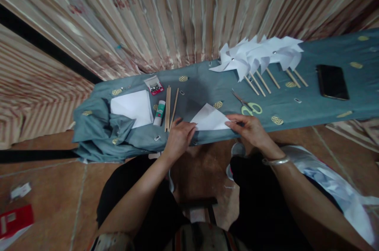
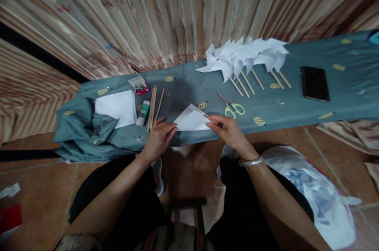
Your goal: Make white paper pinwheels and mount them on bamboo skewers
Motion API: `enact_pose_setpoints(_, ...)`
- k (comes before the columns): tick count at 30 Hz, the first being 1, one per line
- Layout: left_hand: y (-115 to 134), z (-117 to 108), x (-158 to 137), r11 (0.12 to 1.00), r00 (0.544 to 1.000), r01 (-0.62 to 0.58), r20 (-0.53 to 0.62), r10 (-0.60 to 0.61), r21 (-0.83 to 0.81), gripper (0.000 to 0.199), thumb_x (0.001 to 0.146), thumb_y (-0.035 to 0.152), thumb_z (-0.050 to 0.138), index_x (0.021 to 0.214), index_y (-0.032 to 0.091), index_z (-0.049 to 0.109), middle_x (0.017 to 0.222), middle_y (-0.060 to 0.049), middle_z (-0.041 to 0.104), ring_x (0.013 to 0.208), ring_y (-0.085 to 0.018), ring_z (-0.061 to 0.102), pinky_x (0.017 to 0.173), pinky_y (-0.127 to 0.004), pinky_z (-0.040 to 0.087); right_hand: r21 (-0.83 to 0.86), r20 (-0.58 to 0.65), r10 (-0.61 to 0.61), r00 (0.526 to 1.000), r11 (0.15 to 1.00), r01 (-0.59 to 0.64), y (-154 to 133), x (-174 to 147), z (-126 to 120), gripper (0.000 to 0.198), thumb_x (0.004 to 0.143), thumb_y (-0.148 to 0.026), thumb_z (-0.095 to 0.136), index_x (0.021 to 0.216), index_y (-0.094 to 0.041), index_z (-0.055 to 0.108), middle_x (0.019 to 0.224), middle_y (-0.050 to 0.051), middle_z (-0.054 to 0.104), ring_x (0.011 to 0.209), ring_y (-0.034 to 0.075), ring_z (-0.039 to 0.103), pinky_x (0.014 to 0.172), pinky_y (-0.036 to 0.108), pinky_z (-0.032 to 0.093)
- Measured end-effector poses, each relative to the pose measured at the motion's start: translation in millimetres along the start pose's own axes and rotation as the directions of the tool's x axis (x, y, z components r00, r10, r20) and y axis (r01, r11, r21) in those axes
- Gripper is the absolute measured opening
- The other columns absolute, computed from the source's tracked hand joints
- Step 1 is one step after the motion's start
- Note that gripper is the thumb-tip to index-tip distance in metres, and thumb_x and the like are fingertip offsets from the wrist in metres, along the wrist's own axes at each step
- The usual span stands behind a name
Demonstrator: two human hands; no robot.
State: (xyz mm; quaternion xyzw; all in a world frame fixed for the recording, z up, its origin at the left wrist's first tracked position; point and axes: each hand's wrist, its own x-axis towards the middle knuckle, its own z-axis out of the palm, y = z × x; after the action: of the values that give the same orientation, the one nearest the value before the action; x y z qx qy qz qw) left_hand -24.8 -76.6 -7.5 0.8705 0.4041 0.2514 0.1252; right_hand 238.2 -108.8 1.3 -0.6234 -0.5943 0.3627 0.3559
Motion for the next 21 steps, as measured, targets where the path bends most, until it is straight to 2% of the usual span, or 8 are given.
enact_pose_setpoints(3, -0.5, 0.5, 1.8, 0.999, 0.999, 0.047, -0.009, -0.047, -0.016, 0.023, 0.096, 0.026, 0.049, 0.110, 0.017, 0.064, 0.094, -0.006, 0.075, 0.084, -0.017, 0.070, 0.100, -0.044, 0.046, 0.007, -0.045, 0.028, 0.999, 1.000, -0.028, 1.0, 2.7, 4.3, 0.034, 0.076, -0.044, 0.065, 0.096, -0.018, 0.074, 0.072, 0.002, 0.074, 0.063, 0.018, 0.065, 0.058, 0.030, 0.050)
enact_pose_setpoints(4, 0.9, -0.1, 2.5, 0.999, 0.999, 0.050, -0.020, -0.050, -0.008, 0.027, 0.096, 0.027, 0.049, 0.117, 0.016, 0.061, 0.098, -0.008, 0.075, 0.089, -0.018, 0.070, 0.101, -0.045, 0.046, 0.002, -0.059, 0.038, 0.998, 0.999, -0.038, 1.0, 3.5, 5.5, 0.034, 0.076, -0.044, 0.065, 0.097, -0.018, 0.074, 0.070, 0.002, 0.073, 0.061, 0.018, 0.064, 0.057, 0.029, 0.049)
enact_pose_setpoints(6, 6.3, -1.5, 4.0, 0.999, 0.999, 0.019, -0.041, -0.017, 0.041, 0.036, 0.095, 0.026, 0.049, 0.129, 0.016, 0.053, 0.116, -0.013, 0.070, 0.110, -0.022, 0.065, 0.106, -0.049, 0.041, -0.011, -0.088, 0.049, 0.995, 0.999, -0.050, 0.8, 5.7, 7.5, 0.034, 0.077, -0.043, 0.065, 0.098, -0.018, 0.073, 0.069, 0.001, 0.072, 0.060, 0.017, 0.063, 0.057, 0.029, 0.049)
enact_pose_setpoints(8, 13.3, -2.3, 5.2, 0.992, 0.998, -0.055, -0.032, 0.059, 0.111, 0.041, 0.095, 0.024, 0.048, 0.136, 0.019, 0.047, 0.136, -0.015, 0.058, 0.135, -0.026, 0.045, 0.113, -0.055, 0.030, -0.024, -0.125, 0.048, 0.991, 0.998, -0.051, 0.6, 8.9, 9.0, 0.034, 0.077, -0.043, 0.065, 0.100, -0.019, 0.072, 0.070, 0.001, 0.073, 0.061, 0.018, 0.064, 0.059, 0.030, 0.050)
enact_pose_setpoints(10, 19.7, -1.5, 5.6, 0.981, 0.993, -0.120, -0.002, 0.122, 0.151, 0.044, 0.094, 0.020, 0.047, 0.138, 0.021, 0.045, 0.146, -0.014, 0.049, 0.145, -0.028, 0.030, 0.114, -0.058, 0.026, -0.046, -0.154, 0.043, 0.987, 0.998, -0.051, 0.6, 12.7, 10.6, 0.034, 0.076, -0.042, 0.065, 0.102, -0.020, 0.071, 0.073, 0.002, 0.074, 0.063, 0.019, 0.066, 0.059, 0.031, 0.051)
enact_pose_setpoints(13, 25.7, 2.0, 4.8, 0.973, 0.989, -0.146, 0.025, 0.144, 0.176, 0.046, 0.094, 0.018, 0.046, 0.139, 0.020, 0.042, 0.149, -0.015, 0.044, 0.148, -0.029, 0.022, 0.114, -0.060, 0.025, -0.105, -0.174, 0.031, 0.984, 0.993, -0.050, 0.3, 17.2, 13.5, 0.035, 0.076, -0.039, 0.065, 0.105, -0.020, 0.071, 0.078, 0.004, 0.076, 0.069, 0.022, 0.069, 0.063, 0.034, 0.053)
enact_pose_setpoints(17, 31.6, 8.6, 1.3, 0.960, 0.973, -0.212, 0.130, 0.190, 0.183, 0.045, 0.095, 0.017, 0.040, 0.140, 0.016, 0.040, 0.150, -0.014, 0.044, 0.147, -0.026, 0.024, 0.117, -0.057, 0.023, -0.190, -0.175, -0.021, 0.984, 0.982, -0.013, -1.0, 17.8, 17.7, 0.032, 0.078, -0.036, 0.065, 0.105, -0.020, 0.071, 0.081, 0.006, 0.076, 0.073, 0.023, 0.070, 0.069, 0.037, 0.055)
enact_pose_setpoints(21, 36.6, 17.6, -3.5, 0.957, 0.957, -0.224, 0.229, 0.179, 0.185, 0.051, 0.095, 0.023, 0.045, 0.143, 0.012, 0.036, 0.152, -0.016, 0.041, 0.147, -0.028, 0.024, 0.117, -0.054, 0.025, -0.248, -0.199, -0.032, 0.979, 0.969, -0.019, -0.8, 16.3, 20.2, 0.029, 0.078, -0.033, 0.066, 0.104, -0.020, 0.071, 0.084, 0.006, 0.076, 0.076, 0.024, 0.071, 0.072, 0.039, 0.056)
